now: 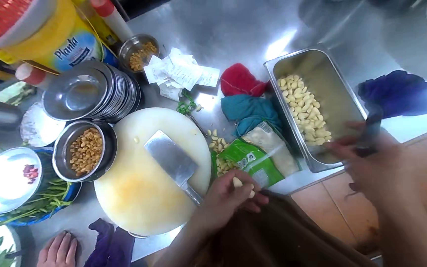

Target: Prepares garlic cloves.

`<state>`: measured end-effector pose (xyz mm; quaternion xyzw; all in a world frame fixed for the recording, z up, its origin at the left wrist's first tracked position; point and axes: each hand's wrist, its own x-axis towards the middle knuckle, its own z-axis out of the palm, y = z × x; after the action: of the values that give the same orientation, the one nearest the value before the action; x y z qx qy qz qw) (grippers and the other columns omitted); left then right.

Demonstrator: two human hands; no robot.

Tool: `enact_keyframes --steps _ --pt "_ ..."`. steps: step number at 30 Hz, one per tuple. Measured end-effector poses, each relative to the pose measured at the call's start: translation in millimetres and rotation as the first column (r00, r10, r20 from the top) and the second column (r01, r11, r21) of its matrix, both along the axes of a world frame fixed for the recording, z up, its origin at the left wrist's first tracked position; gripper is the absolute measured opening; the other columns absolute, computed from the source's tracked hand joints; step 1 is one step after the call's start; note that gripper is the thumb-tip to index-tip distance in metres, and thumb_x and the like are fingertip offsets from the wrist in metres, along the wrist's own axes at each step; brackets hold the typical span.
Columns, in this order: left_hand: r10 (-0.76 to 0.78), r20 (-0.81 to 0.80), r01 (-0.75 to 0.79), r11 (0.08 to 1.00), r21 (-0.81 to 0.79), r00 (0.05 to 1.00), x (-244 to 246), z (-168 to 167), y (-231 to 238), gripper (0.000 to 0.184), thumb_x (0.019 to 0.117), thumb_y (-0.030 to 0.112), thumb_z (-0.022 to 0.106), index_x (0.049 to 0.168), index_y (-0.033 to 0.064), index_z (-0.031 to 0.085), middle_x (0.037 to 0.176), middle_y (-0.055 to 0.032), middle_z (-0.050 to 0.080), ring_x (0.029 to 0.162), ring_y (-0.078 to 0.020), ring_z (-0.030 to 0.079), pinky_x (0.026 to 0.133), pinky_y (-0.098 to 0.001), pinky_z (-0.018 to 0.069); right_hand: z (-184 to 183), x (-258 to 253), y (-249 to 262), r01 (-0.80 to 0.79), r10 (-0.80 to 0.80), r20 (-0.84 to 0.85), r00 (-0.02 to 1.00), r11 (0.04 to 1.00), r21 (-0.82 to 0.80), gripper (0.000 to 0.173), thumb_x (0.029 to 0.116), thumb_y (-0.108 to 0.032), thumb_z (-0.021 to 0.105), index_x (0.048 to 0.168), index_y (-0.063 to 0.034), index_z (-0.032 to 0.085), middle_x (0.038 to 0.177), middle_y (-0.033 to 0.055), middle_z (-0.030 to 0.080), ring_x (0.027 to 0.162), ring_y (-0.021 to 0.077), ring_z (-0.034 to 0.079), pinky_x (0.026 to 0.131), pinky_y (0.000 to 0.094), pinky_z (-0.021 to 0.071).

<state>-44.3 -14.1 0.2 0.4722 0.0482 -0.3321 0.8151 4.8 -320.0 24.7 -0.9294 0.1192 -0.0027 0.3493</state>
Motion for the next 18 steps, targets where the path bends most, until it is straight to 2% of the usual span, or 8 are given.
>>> enact_keyframes --steps 2,4,7,10,12,13,15,18 --pt "0.022 0.084 -0.024 0.999 0.025 0.996 -2.1 -4.8 1.1 0.023 0.1075 0.026 0.052 0.114 0.0051 0.059 0.109 -0.0066 0.072 0.077 -0.0115 0.071 0.065 -0.0253 0.0613 6.4 -9.8 19.6 -0.117 0.130 -0.085 0.988 0.983 0.141 0.043 0.0943 -0.031 0.072 0.133 -0.0133 0.061 0.081 0.0046 0.067 0.055 0.0173 0.059 0.047 0.0395 0.0521" --pt "0.077 0.099 -0.080 0.996 0.029 0.992 -2.2 -13.0 0.6 0.029 0.1072 0.034 0.052 0.106 0.0079 0.064 0.097 -0.0031 0.072 0.061 -0.0025 0.061 0.052 -0.0174 0.0516 7.1 -15.5 38.3 -0.205 0.285 -0.204 0.937 0.918 0.340 0.032 0.0954 -0.038 0.065 0.124 -0.0230 0.064 0.071 -0.0021 0.065 0.047 0.0115 0.058 0.041 0.0308 0.0517" --pt "0.149 0.083 -0.154 0.987 0.049 0.985 -1.9 -21.4 -1.3 0.031 0.1020 0.042 0.060 0.098 0.0125 0.068 0.073 0.0038 0.059 0.054 0.0010 0.048 0.049 -0.0158 0.0404 2.9 -19.0 61.2 -0.240 0.427 -0.252 0.868 0.807 0.540 0.022 0.0993 -0.038 0.060 0.114 -0.0239 0.068 0.071 -0.0016 0.064 0.050 0.0111 0.058 0.044 0.0267 0.0514" --pt "0.190 0.038 -0.193 0.977 0.086 0.981 -2.1 -22.1 -1.5 0.024 0.1024 0.033 0.062 0.106 0.0119 0.072 0.071 0.0044 0.059 0.053 0.0014 0.047 0.048 -0.0148 0.0396 -7.9 -23.0 79.3 -0.346 0.486 -0.128 0.864 0.759 0.551 0.017 0.0969 -0.039 0.065 0.102 -0.0225 0.068 0.071 -0.0069 0.063 0.054 0.0050 0.057 0.047 0.0223 0.0485" --pt "0.211 -0.015 -0.209 0.974 0.089 0.977 -0.5 -20.9 -2.9 0.021 0.1044 0.024 0.058 0.112 0.0098 0.072 0.076 0.0028 0.064 0.061 -0.0012 0.057 0.057 -0.0172 0.0502 -15.2 -23.2 89.3 -0.409 0.501 -0.050 0.864 0.755 0.513 0.023 0.0938 -0.045 0.070 0.096 -0.0218 0.066 0.072 -0.0105 0.064 0.059 0.0010 0.059 0.051 0.0188 0.0500" --pt "0.228 -0.060 -0.225 0.973 0.055 0.972 0.1 -19.8 -3.3 0.020 0.1046 0.018 0.057 0.115 0.0083 0.071 0.085 -0.0005 0.070 0.072 -0.0058 0.066 0.070 -0.0229 0.0583 -20.2 -23.2 93.7 -0.437 0.503 -0.006 0.864 0.756 0.488 0.027 0.0932 -0.046 0.071 0.093 -0.0203 0.064 0.070 -0.0110 0.061 0.057 -0.0003 0.056 0.050 0.0174 0.0478" --pt "0.258 -0.159 -0.268 0.962 -0.046 0.953 1.3 -16.5 -4.3 0.020 0.1027 0.008 0.058 0.118 0.0039 0.069 0.102 -0.0085 0.073 0.091 -0.0160 0.073 0.090 -0.0349 0.0611 -29.8 -22.0 98.9 -0.513 0.531 0.079 0.844 0.756 0.406 0.031 0.0941 -0.047 0.071 0.092 -0.0170 0.062 0.068 -0.0114 0.058 0.056 -0.0032 0.053 0.049 0.0150 0.0455" --pt "0.239 -0.187 -0.257 0.963 -0.079 0.953 4.0 -12.1 -4.2 0.019 0.0997 0.002 0.059 0.116 0.0053 0.069 0.101 -0.0085 0.072 0.088 -0.0147 0.072 0.086 -0.0326 0.0612 -32.9 -19.9 100.1 -0.568 0.569 0.105 0.816 0.754 0.331 0.033 0.0953 -0.049 0.068 0.094 -0.0165 0.063 0.070 -0.0115 0.059 0.059 -0.0047 0.055 0.052 0.0145 0.0481"
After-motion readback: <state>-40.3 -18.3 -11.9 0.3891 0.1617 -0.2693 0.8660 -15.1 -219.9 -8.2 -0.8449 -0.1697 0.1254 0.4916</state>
